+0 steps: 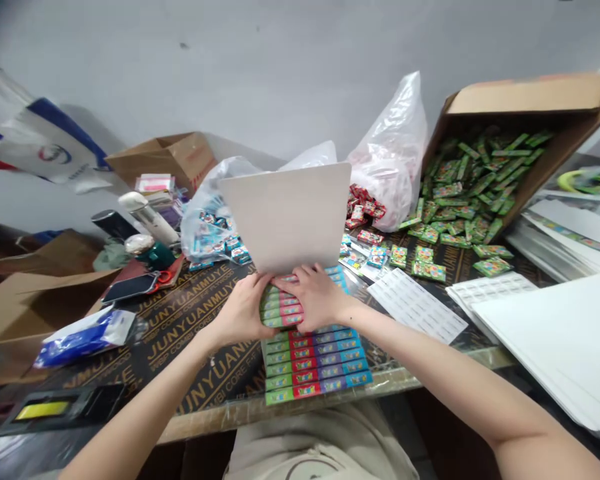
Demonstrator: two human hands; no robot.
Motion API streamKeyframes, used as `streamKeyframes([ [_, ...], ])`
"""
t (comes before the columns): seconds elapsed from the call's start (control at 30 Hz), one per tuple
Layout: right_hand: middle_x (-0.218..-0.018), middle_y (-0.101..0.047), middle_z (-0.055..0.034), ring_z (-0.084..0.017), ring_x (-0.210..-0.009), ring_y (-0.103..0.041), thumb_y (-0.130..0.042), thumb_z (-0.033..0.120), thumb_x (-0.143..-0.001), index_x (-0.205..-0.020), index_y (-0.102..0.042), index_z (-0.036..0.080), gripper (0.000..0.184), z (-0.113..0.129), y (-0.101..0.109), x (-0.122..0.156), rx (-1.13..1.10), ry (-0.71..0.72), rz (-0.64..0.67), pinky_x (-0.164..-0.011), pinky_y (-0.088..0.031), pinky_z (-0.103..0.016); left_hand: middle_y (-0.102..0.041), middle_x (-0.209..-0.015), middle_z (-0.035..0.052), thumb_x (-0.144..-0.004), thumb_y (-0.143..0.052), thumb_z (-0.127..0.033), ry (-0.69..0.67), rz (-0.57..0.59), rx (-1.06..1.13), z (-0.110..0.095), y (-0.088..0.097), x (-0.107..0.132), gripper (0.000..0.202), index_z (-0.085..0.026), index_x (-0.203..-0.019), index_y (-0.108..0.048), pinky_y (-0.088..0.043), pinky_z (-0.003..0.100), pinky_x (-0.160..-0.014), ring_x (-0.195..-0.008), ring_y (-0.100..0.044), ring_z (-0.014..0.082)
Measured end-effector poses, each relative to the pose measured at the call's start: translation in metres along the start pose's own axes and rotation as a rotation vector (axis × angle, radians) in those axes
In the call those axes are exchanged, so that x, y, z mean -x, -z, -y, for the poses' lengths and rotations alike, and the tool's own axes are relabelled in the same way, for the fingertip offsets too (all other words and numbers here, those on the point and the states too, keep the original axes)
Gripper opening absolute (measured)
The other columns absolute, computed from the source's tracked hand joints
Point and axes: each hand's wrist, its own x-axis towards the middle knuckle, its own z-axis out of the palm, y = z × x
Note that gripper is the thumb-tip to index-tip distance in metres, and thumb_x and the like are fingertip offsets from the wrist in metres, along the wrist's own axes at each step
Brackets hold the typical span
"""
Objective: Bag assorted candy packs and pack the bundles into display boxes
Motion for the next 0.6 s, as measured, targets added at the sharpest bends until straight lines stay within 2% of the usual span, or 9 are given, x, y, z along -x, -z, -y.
streamKeyframes([
  [0.13,-0.106,-0.047,-0.0111,-0.029,-0.098,-0.042,-0.071,0.048,-0.047,-0.131,-0.039,0.023,0.093,-0.009,-0.008,-0.008,-0.04,0.008,0.006,-0.086,-0.027,-0.041,-0.048,-0.113,0.0097,-0.046,-0.071,-0.046,0.015,0.021,0.03,0.008,-0.002,-0.004,0.087,-0.019,-0.122,-0.04,-0.036,0.04,-0.091,-0.103,-0.047,0.0286],
  [0.2,-0.107,-0.048,-0.0108,-0.029,-0.099,-0.043,-0.072,0.05,-0.047,-0.133,-0.037,0.024,0.096,-0.015,-0.01,-0.008,-0.065,-0.004,0.04,-0.087,-0.029,-0.042,-0.048,-0.116,0.011,-0.046,-0.071,-0.048,0.034,0.067,0.019,0.011,-0.005,-0.006,0.09,-0.018,-0.125,-0.038,-0.035,0.042,-0.092,-0.106,-0.046,0.03],
  [0.27,-0.113,-0.048,-0.0115,-0.03,-0.104,-0.044,-0.071,0.055,-0.048,-0.136,-0.031,0.025,0.101,-0.021,-0.01,-0.005,-0.103,-0.013,0.067,-0.089,-0.029,-0.043,-0.045,-0.121,0.0148,-0.046,-0.071,-0.052,0.051,0.131,-0.013,0.01,-0.009,-0.007,0.101,-0.015,-0.131,-0.031,-0.031,0.047,-0.096,-0.112,-0.042,0.0334],
  [0.33,-0.126,-0.043,-0.0128,-0.031,-0.114,-0.039,-0.063,0.063,-0.057,-0.139,-0.024,0.026,0.098,-0.025,-0.009,0.003,-0.131,-0.014,0.049,-0.094,-0.027,-0.046,-0.037,-0.132,0.0194,-0.051,-0.066,-0.06,0.036,0.161,-0.062,0.006,-0.014,-0.004,0.107,-0.013,-0.137,-0.022,-0.02,0.053,-0.101,-0.123,-0.031,0.0365],
  [0.4,-0.138,-0.033,-0.0124,-0.03,-0.125,-0.029,-0.05,0.063,-0.072,-0.14,-0.018,0.025,0.084,-0.028,-0.013,0.013,-0.126,-0.016,-0.004,-0.099,-0.022,-0.047,-0.025,-0.142,0.0199,-0.068,-0.053,-0.061,-0.006,0.134,-0.116,0.001,-0.023,0.002,0.094,-0.013,-0.139,-0.015,-0.008,0.054,-0.105,-0.131,-0.019,0.0339],
  [0.47,-0.143,-0.028,-0.0117,-0.026,-0.131,-0.023,-0.036,0.054,-0.085,-0.14,-0.017,0.021,0.067,-0.029,-0.023,0.022,-0.091,-0.016,-0.038,-0.103,-0.019,-0.046,-0.021,-0.145,0.0178,-0.083,-0.038,-0.052,-0.028,0.096,-0.157,-0.002,-0.035,0.009,0.072,-0.012,-0.139,-0.015,-0.004,0.052,-0.107,-0.134,-0.014,0.0284],
  [0.53,-0.143,-0.029,-0.012,-0.024,-0.132,-0.022,-0.029,0.046,-0.091,-0.14,-0.019,0.017,0.058,-0.03,-0.037,0.027,-0.058,-0.003,-0.021,-0.104,-0.019,-0.045,-0.025,-0.143,0.0171,-0.089,-0.03,-0.043,-0.021,0.095,-0.173,-0.002,-0.048,0.014,0.06,-0.011,-0.138,-0.02,-0.008,0.05,-0.108,-0.134,-0.018,0.0256],
  [0.6,-0.143,-0.028,-0.0125,-0.023,-0.133,-0.022,-0.029,0.043,-0.091,-0.14,-0.019,0.016,0.057,-0.03,-0.05,0.028,-0.041,0.0,-0.002,-0.105,-0.018,-0.046,-0.028,-0.142,0.0164,-0.09,-0.029,-0.041,-0.013,0.103,-0.171,0.002,-0.058,0.015,0.057,-0.011,-0.138,-0.022,-0.01,0.049,-0.108,-0.133,-0.021,0.0247],
])
